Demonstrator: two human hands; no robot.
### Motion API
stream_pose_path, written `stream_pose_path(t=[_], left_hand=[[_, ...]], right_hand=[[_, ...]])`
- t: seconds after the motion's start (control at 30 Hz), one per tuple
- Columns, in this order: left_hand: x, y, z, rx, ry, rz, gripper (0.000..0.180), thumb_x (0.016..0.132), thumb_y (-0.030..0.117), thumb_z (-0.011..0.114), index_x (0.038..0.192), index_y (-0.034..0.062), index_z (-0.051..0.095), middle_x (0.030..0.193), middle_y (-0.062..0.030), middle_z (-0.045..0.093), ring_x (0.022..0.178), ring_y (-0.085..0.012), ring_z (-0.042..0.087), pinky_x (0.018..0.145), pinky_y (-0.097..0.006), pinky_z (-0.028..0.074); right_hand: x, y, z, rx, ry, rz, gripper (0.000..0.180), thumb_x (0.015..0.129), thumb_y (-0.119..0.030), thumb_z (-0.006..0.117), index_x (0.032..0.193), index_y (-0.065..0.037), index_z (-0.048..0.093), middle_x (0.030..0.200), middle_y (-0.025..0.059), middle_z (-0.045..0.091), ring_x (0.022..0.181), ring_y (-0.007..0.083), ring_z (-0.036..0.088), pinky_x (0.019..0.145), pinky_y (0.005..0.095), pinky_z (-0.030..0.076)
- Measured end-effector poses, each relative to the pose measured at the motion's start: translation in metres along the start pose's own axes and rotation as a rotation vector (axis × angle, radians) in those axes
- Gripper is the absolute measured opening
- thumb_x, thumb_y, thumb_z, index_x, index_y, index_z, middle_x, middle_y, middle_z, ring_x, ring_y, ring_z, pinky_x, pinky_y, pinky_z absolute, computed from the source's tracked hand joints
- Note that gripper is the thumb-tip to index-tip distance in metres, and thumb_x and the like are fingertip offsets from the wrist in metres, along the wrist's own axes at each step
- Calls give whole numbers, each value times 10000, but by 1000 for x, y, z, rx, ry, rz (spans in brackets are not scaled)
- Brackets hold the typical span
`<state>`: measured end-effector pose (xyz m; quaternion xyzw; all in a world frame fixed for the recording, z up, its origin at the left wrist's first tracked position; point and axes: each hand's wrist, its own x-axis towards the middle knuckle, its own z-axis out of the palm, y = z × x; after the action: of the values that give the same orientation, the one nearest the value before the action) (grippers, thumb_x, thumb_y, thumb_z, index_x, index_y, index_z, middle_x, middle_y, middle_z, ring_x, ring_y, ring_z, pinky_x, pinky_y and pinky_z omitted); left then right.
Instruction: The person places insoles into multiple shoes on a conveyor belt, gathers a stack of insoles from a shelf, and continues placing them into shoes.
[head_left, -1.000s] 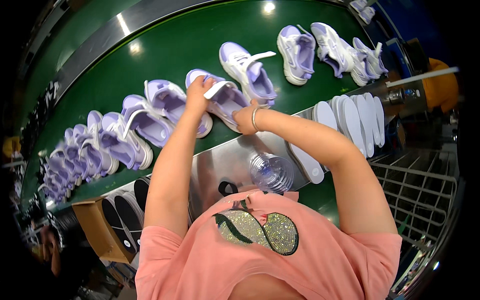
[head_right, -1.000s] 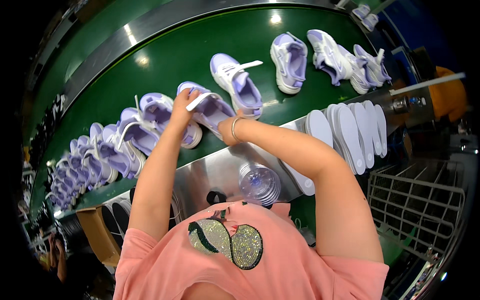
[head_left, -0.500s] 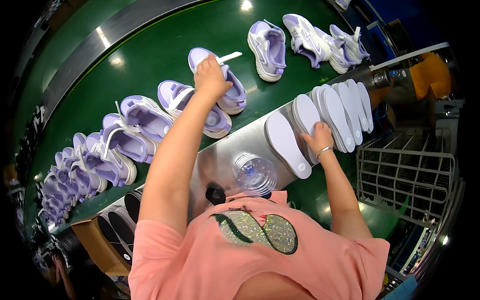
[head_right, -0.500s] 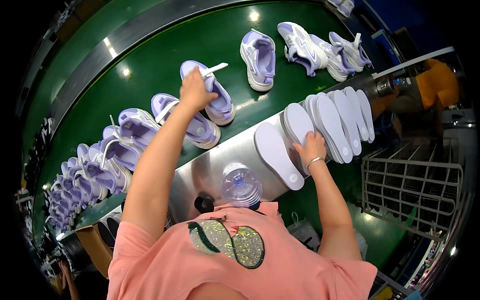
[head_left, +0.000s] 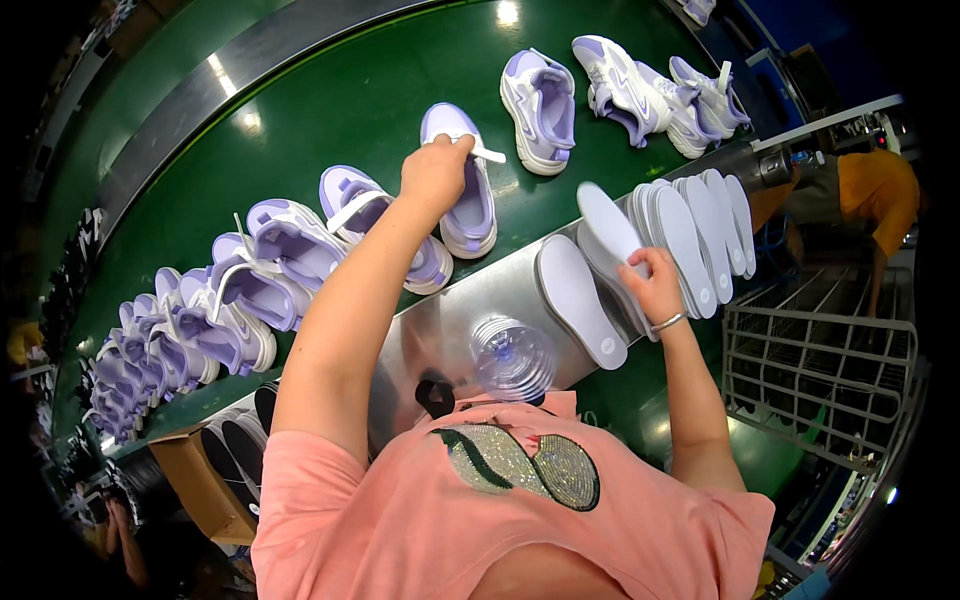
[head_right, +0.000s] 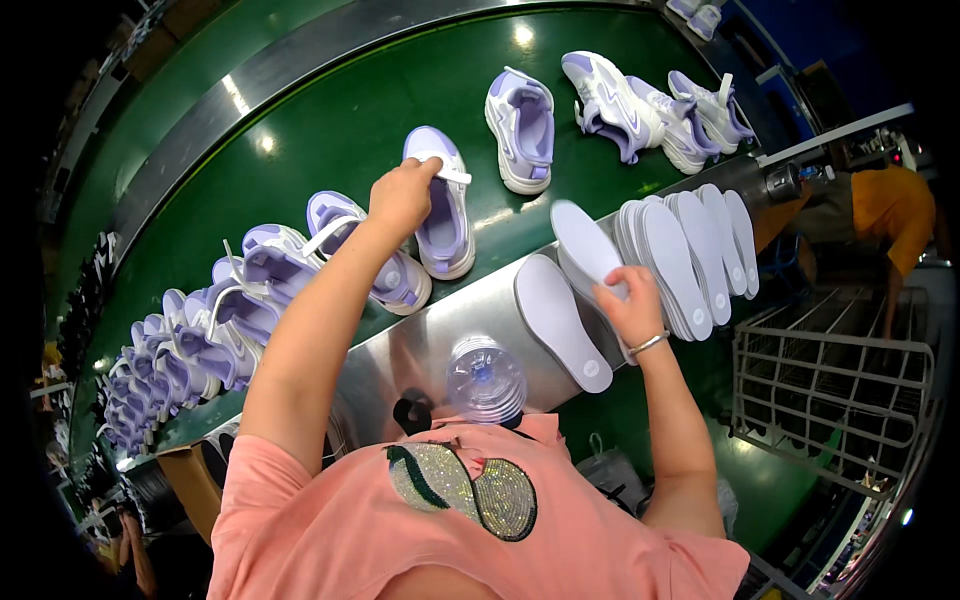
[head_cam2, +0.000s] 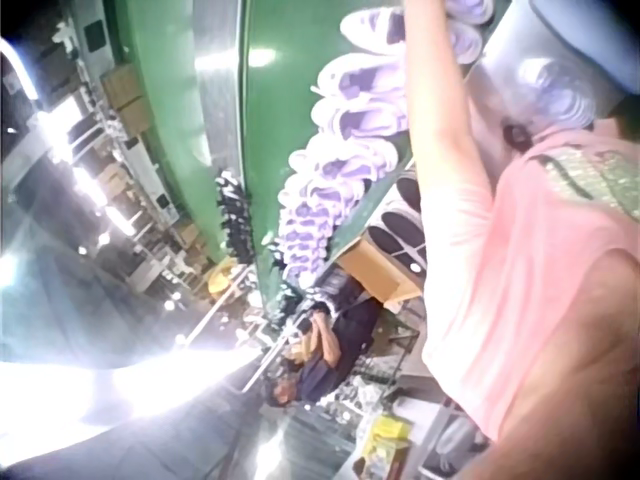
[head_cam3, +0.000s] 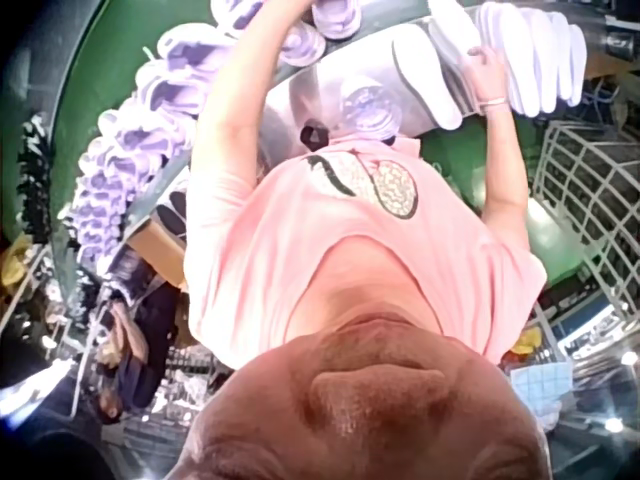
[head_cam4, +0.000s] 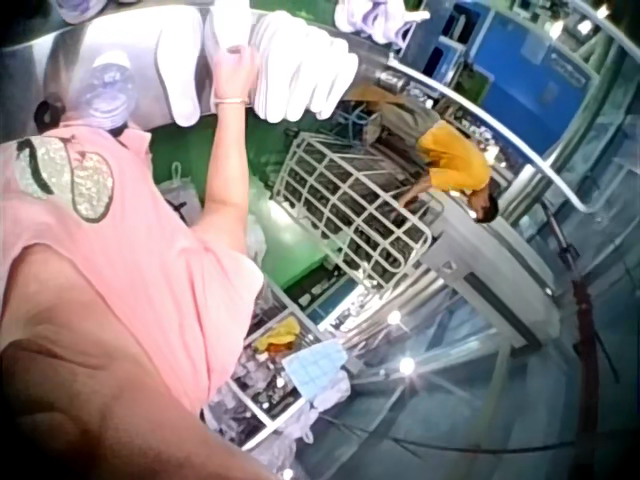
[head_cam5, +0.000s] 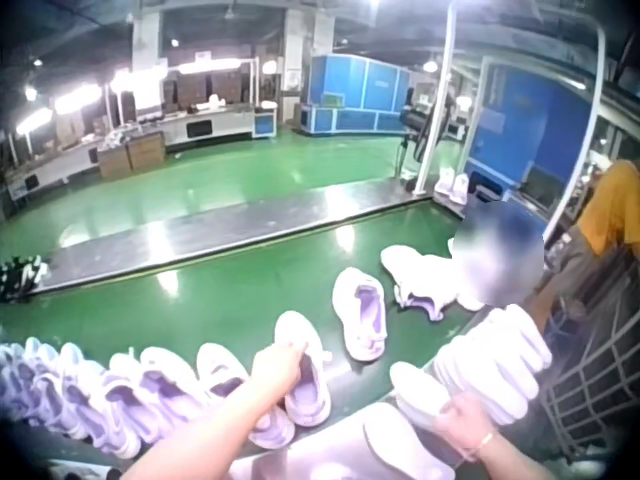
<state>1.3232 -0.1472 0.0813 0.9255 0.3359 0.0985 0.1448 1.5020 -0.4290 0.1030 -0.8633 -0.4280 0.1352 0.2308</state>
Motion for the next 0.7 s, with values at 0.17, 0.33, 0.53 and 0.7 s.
stream_pose_path(t=[0.17, 0.33, 0.53, 0.7], left_hand=[[6, 14, 3, -228, 61, -190, 198, 759, 193, 537, 912, 68, 518, 738, -164, 581, 698, -323, 577, 606, -401, 456], [5, -4, 18, -686, -37, -333, 295, 738, 289, 598, 812, 4, 598, 693, -111, 596, 654, -215, 576, 593, -330, 437], [7, -14, 34, -679, 34, -315, 314, 796, 317, 513, 820, 20, 613, 678, -93, 602, 574, -199, 561, 549, -317, 427], [3, 4, 23, -530, 134, -419, 312, 807, 311, 491, 731, 15, 555, 675, -187, 585, 661, -357, 564, 611, -432, 433]], right_hand=[[47, -85, -14, 762, -674, 336, 187, 705, -157, 577, 837, -23, 572, 711, 89, 544, 511, 130, 551, 399, 219, 424], [106, -114, 2, 251, -911, -193, 177, 724, -142, 529, 845, -23, 579, 643, 74, 548, 478, 126, 559, 392, 211, 447], [132, -141, 31, -267, -879, -247, 257, 697, -207, 505, 773, 8, 624, 656, 186, 590, 619, 280, 603, 587, 355, 489], [127, -145, 92, -547, -583, -542, 233, 681, -225, 545, 793, -44, 640, 911, 175, 563, 795, 314, 571, 684, 381, 452]])
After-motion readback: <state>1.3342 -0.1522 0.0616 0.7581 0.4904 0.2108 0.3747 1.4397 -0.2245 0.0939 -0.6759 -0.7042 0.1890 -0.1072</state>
